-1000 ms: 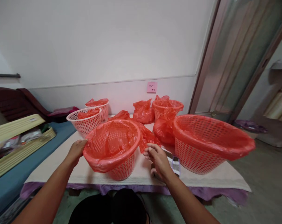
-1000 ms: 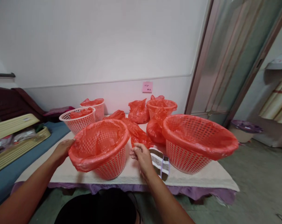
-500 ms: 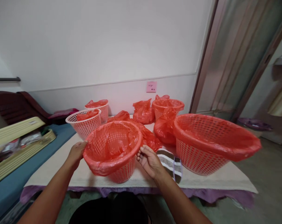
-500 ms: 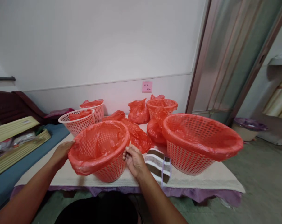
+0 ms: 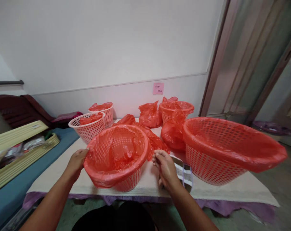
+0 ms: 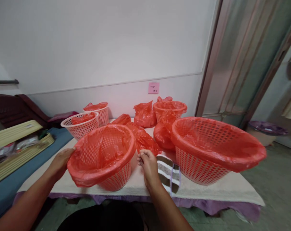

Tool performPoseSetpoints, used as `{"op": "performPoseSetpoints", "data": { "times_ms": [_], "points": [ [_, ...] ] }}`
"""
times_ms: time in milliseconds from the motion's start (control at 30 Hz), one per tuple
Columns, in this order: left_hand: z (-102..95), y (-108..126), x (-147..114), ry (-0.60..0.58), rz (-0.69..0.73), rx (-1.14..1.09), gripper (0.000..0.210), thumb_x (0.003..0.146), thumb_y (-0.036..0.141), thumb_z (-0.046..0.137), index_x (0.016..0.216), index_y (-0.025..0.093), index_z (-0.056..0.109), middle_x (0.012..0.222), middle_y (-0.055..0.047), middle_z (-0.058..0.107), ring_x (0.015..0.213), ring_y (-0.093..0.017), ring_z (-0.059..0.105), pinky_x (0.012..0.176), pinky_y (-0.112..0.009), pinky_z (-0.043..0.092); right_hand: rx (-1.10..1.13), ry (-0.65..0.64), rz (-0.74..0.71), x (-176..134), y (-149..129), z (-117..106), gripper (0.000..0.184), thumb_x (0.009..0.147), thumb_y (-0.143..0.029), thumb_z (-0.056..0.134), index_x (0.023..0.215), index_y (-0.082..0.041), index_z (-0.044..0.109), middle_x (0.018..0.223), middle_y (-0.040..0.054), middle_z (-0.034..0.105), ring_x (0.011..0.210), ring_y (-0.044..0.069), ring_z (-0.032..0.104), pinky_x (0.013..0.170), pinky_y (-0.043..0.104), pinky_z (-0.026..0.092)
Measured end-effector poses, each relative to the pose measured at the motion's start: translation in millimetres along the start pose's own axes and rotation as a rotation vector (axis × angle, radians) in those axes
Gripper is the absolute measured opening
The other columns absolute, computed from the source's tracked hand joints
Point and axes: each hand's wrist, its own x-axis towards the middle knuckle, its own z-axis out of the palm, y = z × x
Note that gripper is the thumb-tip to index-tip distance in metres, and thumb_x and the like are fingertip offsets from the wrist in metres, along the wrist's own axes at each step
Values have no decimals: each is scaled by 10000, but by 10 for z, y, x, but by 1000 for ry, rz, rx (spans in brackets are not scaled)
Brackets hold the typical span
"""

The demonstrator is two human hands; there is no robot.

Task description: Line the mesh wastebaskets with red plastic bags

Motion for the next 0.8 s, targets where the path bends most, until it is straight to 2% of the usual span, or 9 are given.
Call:
{"op": "performPoseSetpoints", "data": {
  "times_ms": [67, 167, 433, 567, 667, 733, 800],
  "points": [
    [-36, -61, -58, 11, -21, -26, 407, 709, 580, 601, 711, 176, 550, 635, 3, 593, 577, -156, 515, 509, -262, 395, -61, 32, -95, -29, -119, -18, 226, 665, -313, 739, 818, -190, 626, 674, -28, 633, 594, 93, 545, 545, 206, 407],
    [-95, -133, -160, 58, -57, -50, 376, 756, 557, 579, 743, 182, 554, 654, 23, 565, 620, -153, 514, 547, -259, 404, -139, 22, -149, -95, -232, -14, 236, 669, -337, 744, 812, -189, 629, 678, -22, 633, 586, 103, 545, 535, 223, 414],
    [-175, -266, -167, 82, -104, -121, 360, 745, 556, 619, 760, 202, 556, 661, 23, 541, 619, -158, 511, 550, -268, 401, -233, -41, -158, -206, -69, 93, 176, 711, -336, 681, 778, -186, 619, 653, -18, 612, 577, 112, 546, 530, 234, 419],
    [-194, -285, -216, 74, -103, -115, 370, 737, 568, 621, 726, 211, 527, 618, 33, 520, 570, -155, 474, 513, -271, 370, -263, 0, -251, -189, -183, 116, 176, 725, -338, 681, 818, -199, 627, 681, -22, 607, 610, 116, 545, 575, 247, 428],
    [-181, -285, -270, 72, -83, -96, 390, 756, 585, 603, 730, 200, 544, 633, 38, 542, 584, -141, 466, 532, -257, 366, -363, 17, -400, -127, -353, 181, 231, 782, -377, 650, 943, -213, 628, 821, 7, 631, 747, 153, 583, 705, 294, 468],
    [-170, -290, -296, 77, -70, -89, 404, 760, 601, 595, 754, 199, 560, 660, 40, 563, 616, -143, 490, 559, -253, 387, -528, -11, -486, -48, -439, 245, 310, 811, -399, 619, 1056, -209, 608, 981, 56, 634, 866, 194, 591, 802, 353, 474],
    [-168, -302, -320, 91, -73, -82, 412, 754, 612, 595, 775, 202, 565, 657, 43, 565, 619, -150, 507, 552, -255, 394, -736, -45, -518, 43, -479, 315, 408, 823, -417, 596, 1158, -186, 571, 1093, 106, 608, 876, 215, 583, 839, 409, 471]
  ]
}}
